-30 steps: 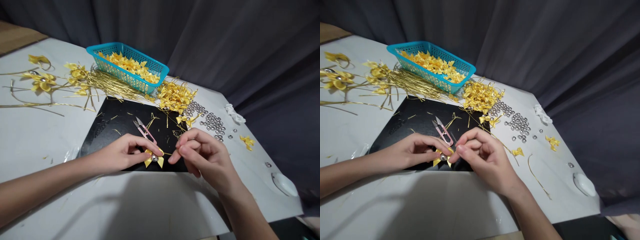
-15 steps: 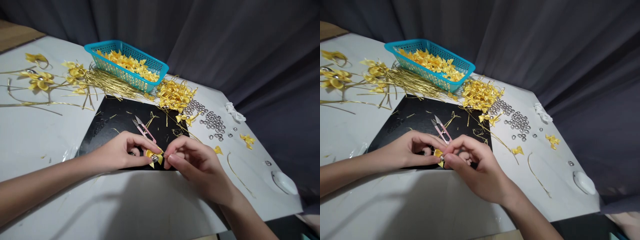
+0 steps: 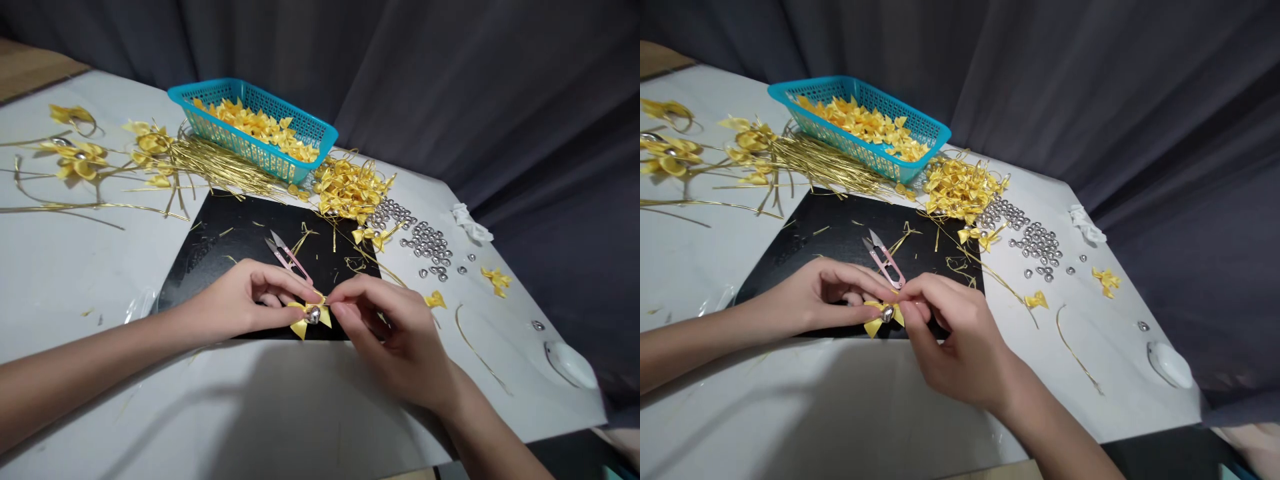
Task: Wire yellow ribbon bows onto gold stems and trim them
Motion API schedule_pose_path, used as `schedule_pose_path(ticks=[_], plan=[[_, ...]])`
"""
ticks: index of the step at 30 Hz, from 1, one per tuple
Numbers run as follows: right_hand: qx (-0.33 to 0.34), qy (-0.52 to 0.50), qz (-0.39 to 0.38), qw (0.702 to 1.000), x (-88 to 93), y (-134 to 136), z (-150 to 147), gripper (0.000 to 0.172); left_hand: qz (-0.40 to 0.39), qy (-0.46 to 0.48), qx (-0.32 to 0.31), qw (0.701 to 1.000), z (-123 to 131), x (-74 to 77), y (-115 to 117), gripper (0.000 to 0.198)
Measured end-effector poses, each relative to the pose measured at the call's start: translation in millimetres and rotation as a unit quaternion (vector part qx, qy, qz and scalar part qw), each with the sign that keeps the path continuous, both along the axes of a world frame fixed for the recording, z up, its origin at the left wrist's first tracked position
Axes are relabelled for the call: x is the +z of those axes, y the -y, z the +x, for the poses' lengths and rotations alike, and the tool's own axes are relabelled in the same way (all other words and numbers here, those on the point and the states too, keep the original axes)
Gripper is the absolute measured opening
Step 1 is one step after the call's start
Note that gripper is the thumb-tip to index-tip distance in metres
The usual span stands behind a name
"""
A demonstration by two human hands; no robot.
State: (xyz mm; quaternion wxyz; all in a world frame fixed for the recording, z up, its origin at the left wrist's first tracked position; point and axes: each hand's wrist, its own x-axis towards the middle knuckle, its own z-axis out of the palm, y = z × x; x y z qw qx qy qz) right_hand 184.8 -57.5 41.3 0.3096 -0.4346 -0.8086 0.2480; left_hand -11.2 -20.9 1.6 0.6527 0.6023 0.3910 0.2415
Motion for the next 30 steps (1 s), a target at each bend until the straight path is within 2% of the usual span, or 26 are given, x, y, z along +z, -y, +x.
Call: schedule_pose_path(ticks=[2,5,15,30], plan=[[0.006,0.031,0.043,0.999,-2.3,0.8,-0.7,0.011,0.01,-0.009,0.004,1.0,0.4,1.3,0.0,0.023],[0.017,0.074,0.063,0.995,-4.7,1.7,-0.5,0.013,0.021,-0.008,0.01,1.0,0.8,1.7,0.3,0.022],[0.034,0.11,0.067,0.991,-6.5,2.0,-0.1,0.018,0.011,0.013,0.002,1.0,0.9,0.0,-0.6,0.023],[0.04,0.132,0.056,0.989,-5.6,2.5,-0.6,0.019,0.022,-0.03,0.004,0.999,1.9,0.2,0.0,0.029]])
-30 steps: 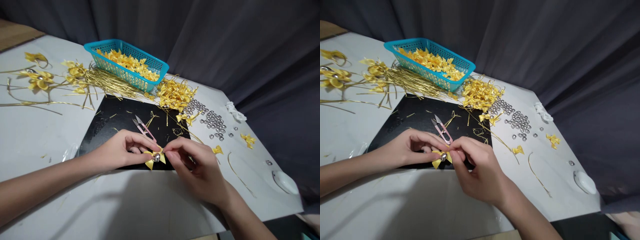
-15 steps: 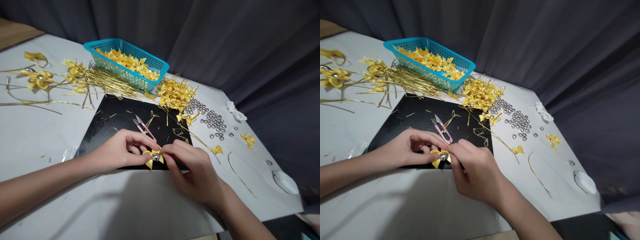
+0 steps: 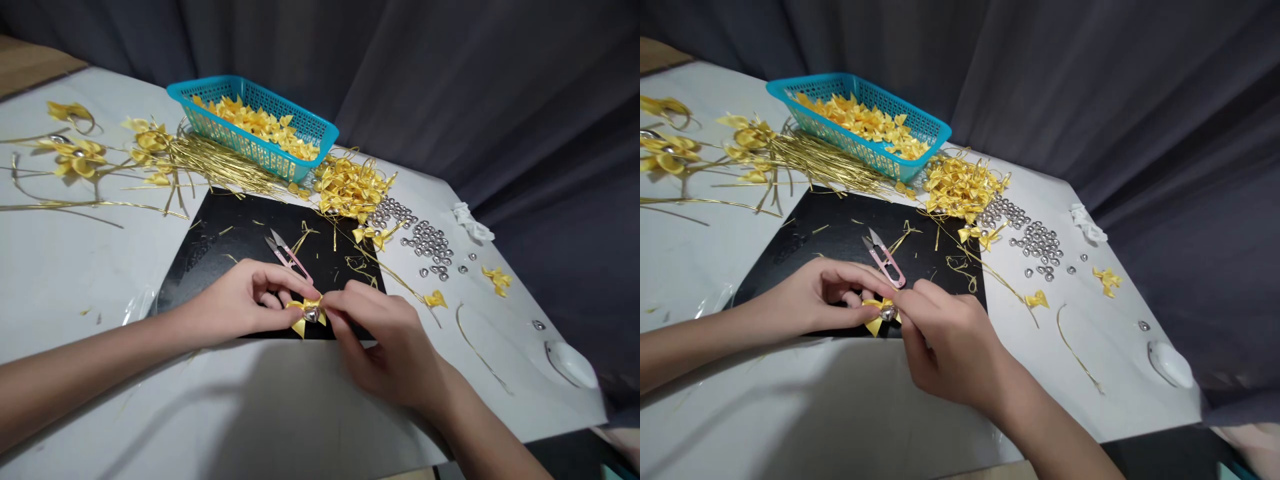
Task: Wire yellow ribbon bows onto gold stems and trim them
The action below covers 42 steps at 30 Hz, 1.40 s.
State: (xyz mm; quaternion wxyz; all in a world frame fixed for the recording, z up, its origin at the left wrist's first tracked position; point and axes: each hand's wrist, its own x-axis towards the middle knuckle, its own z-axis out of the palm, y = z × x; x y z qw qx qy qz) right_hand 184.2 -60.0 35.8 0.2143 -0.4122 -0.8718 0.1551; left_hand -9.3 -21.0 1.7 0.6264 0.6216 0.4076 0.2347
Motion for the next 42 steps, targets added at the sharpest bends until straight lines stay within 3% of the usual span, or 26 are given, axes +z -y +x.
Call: schedule_pose_path(ticks=[15,23,30,32,37,42], plan=[[0.001,0.037,0.001,0.999,-2.1,0.0,-0.7,0.02,-0.016,0.003,0.007,1.0,0.0,1.0,1.5,0.027],[0.043,0.162,0.205,0.964,-7.0,11.0,-13.4,0.03,0.011,-0.024,0.014,1.0,2.4,3.2,1.7,0.028],[0.049,0.184,0.227,0.955,-21.8,12.6,-18.3,0.03,0.056,-0.035,0.001,0.998,5.6,3.6,6.4,0.024],[0.03,0.174,0.212,0.961,-23.9,11.8,-18.4,0.029,0.052,-0.031,0.017,0.998,5.6,3.7,6.8,0.024],[-0.069,0.12,0.087,0.987,-19.5,12.1,-18.5,0.02,0.039,-0.016,0.056,0.998,4.8,4.5,5.5,0.026],[-0.04,0.077,0.024,0.996,-14.5,11.1,-15.2,0.019,0.029,-0.022,0.078,0.996,3.9,4.8,4.3,0.028]])
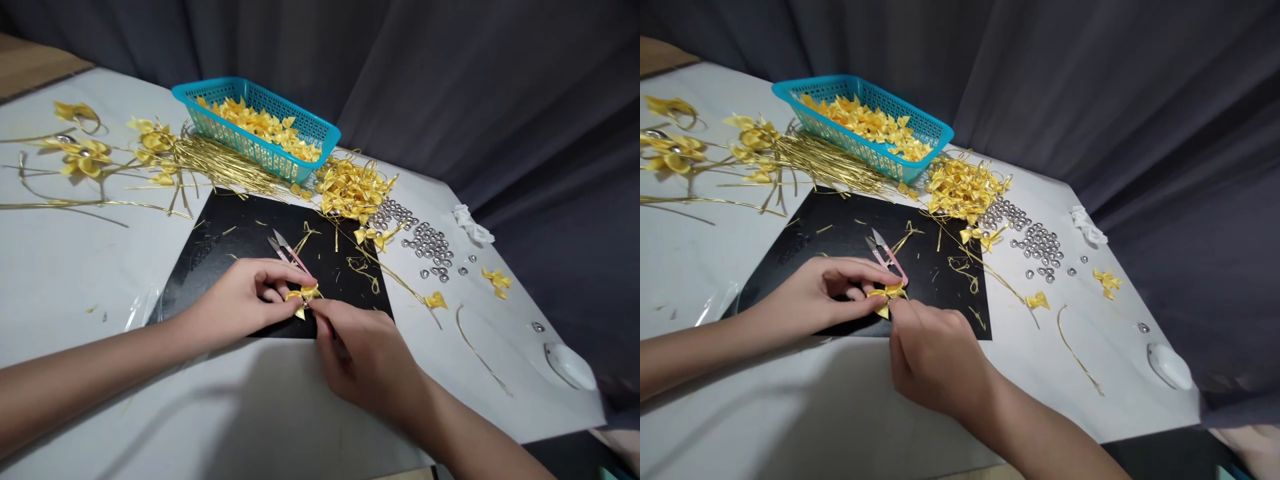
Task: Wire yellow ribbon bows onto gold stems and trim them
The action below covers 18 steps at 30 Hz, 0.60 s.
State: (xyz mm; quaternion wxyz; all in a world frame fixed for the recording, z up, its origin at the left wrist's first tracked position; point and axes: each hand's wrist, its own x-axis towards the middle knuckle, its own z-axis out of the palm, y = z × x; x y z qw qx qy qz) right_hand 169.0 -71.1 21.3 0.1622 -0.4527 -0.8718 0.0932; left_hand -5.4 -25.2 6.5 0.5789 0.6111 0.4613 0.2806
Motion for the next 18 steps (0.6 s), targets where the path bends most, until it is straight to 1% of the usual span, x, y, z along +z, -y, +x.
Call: schedule_pose_path(ticks=[3,8,12,18], plan=[[0.011,0.003,-0.004,1.0,-1.9,-1.1,1.4,0.02,-0.005,0.002,0.0,1.0,-0.6,-0.1,0.3,0.028],[0.019,0.01,0.026,0.999,-5.1,-3.2,3.6,0.019,-0.006,0.001,0.004,1.0,-0.7,1.5,0.6,0.029],[0.048,0.014,0.014,0.999,-2.5,-4.9,5.3,0.021,-0.001,0.003,-0.001,1.0,-1.3,1.4,0.2,0.028],[0.039,0.016,-0.008,0.999,-2.3,-5.6,5.0,0.026,0.021,0.005,-0.003,1.0,-0.7,0.7,0.2,0.026]])
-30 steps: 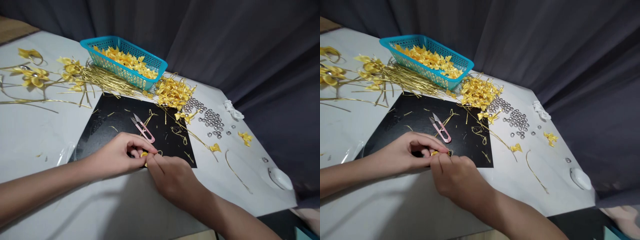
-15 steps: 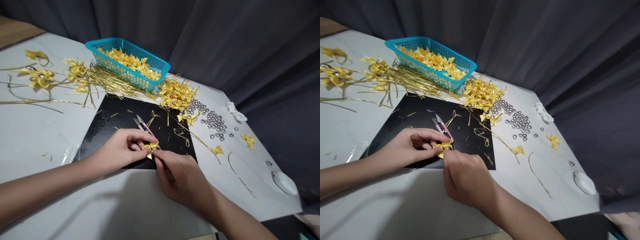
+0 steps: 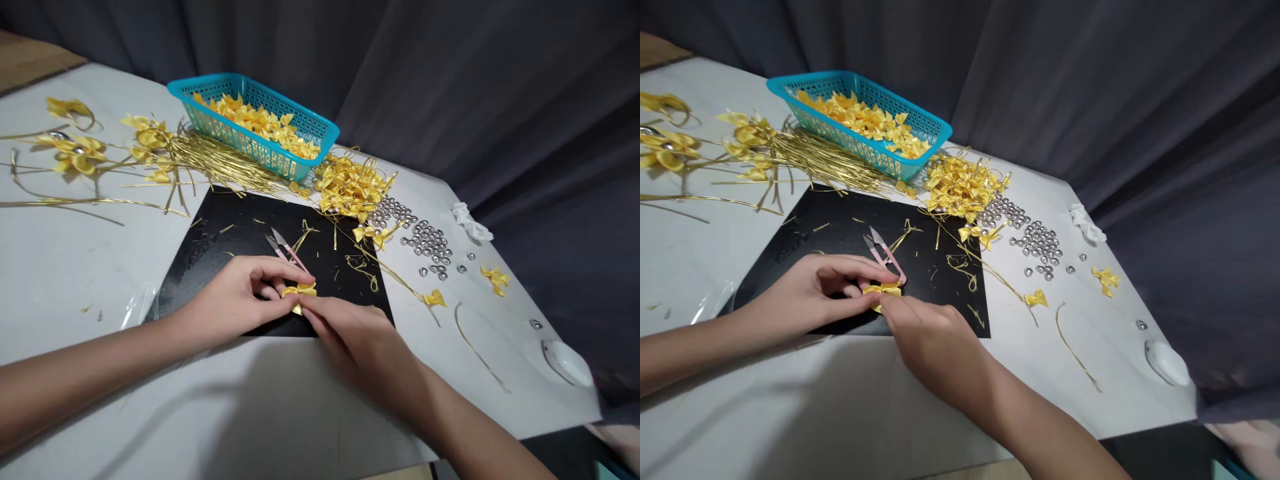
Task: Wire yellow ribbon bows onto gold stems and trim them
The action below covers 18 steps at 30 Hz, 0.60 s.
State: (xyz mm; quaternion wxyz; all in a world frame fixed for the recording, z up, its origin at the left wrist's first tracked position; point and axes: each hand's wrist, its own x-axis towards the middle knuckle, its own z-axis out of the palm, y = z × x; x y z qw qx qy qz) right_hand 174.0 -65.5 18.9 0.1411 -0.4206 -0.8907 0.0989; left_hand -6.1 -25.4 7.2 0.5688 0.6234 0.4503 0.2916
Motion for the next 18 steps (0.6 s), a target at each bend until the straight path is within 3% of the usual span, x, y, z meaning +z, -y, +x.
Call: schedule_pose_path(ticks=[6,11,14,18], plan=[[-0.014,-0.071,-0.028,0.997,-0.8,-2.1,1.1,0.022,0.015,0.008,-0.004,1.0,0.9,0.0,1.6,0.024],[0.028,-0.116,-0.048,0.992,1.5,-8.4,6.6,0.027,0.023,0.012,-0.004,1.0,0.9,0.1,1.9,0.023],[0.037,-0.142,-0.019,0.989,-1.6,-9.5,6.3,0.025,0.037,0.008,-0.005,0.999,0.2,0.6,2.9,0.022],[0.0,-0.182,0.045,0.982,-7.5,-6.4,1.6,0.018,0.1,-0.003,-0.027,0.995,-1.6,-0.7,6.5,0.02]])
